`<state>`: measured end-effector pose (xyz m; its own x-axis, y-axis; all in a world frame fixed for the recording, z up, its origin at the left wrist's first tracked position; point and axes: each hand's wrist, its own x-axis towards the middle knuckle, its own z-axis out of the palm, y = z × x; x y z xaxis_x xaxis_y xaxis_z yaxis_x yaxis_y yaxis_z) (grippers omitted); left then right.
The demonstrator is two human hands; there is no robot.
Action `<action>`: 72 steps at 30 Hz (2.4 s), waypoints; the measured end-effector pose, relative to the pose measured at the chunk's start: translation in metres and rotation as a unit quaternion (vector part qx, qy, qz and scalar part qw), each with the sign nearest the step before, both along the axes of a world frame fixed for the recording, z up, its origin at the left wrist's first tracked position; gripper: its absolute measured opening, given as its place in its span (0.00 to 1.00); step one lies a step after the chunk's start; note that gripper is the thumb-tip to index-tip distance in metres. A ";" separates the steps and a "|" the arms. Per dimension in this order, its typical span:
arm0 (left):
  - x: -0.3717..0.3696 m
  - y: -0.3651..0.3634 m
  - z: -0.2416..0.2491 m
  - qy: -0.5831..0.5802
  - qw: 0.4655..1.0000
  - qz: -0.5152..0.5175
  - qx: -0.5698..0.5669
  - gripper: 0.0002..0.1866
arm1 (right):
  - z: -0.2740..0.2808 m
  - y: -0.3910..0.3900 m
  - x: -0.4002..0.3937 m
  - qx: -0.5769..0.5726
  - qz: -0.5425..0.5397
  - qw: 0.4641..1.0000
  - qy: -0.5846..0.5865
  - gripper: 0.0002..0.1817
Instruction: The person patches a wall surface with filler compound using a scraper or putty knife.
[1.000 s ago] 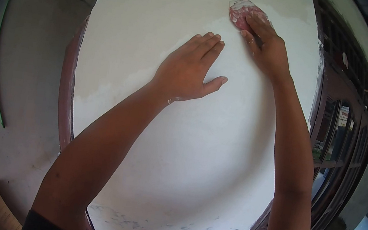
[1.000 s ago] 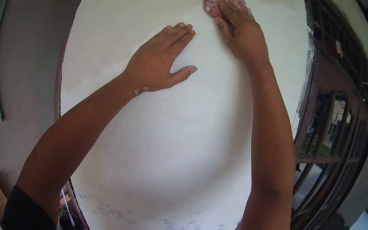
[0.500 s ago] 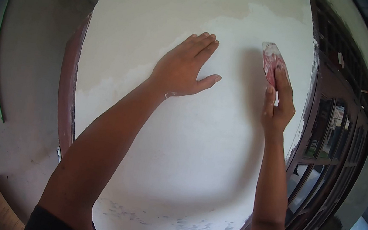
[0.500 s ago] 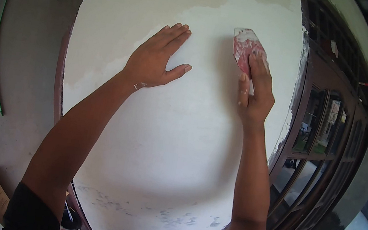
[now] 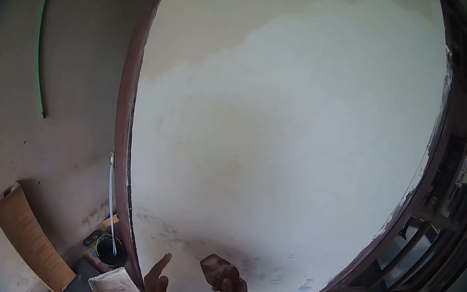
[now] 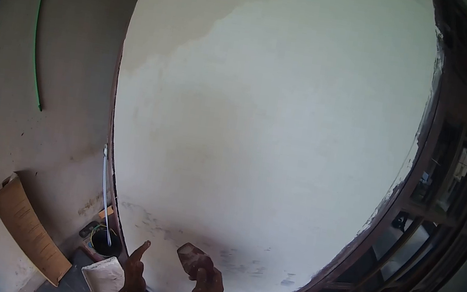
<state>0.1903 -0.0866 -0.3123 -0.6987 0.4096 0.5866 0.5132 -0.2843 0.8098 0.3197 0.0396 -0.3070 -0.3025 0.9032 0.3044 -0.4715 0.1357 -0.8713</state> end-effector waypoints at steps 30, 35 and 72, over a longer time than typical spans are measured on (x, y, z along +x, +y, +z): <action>0.022 -0.329 -0.127 -0.366 0.914 0.175 -0.008 0.38 | -0.103 -0.233 -0.045 -0.300 0.295 0.885 -0.198 0.17; 0.013 -0.328 -0.180 -0.422 0.884 0.194 -0.042 0.40 | -0.172 -0.231 -0.068 -0.167 0.302 0.883 -0.318 0.14; -0.079 -0.269 -0.477 -0.674 0.712 0.186 -0.068 0.50 | -0.501 -0.240 -0.220 0.076 0.372 0.735 -0.562 0.11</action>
<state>0.1118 -0.3556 -0.7892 -0.6642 0.0373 -0.7466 -0.7364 -0.2047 0.6449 0.0998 -0.2005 -0.8082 -0.8330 0.3417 -0.4352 0.5412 0.3398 -0.7691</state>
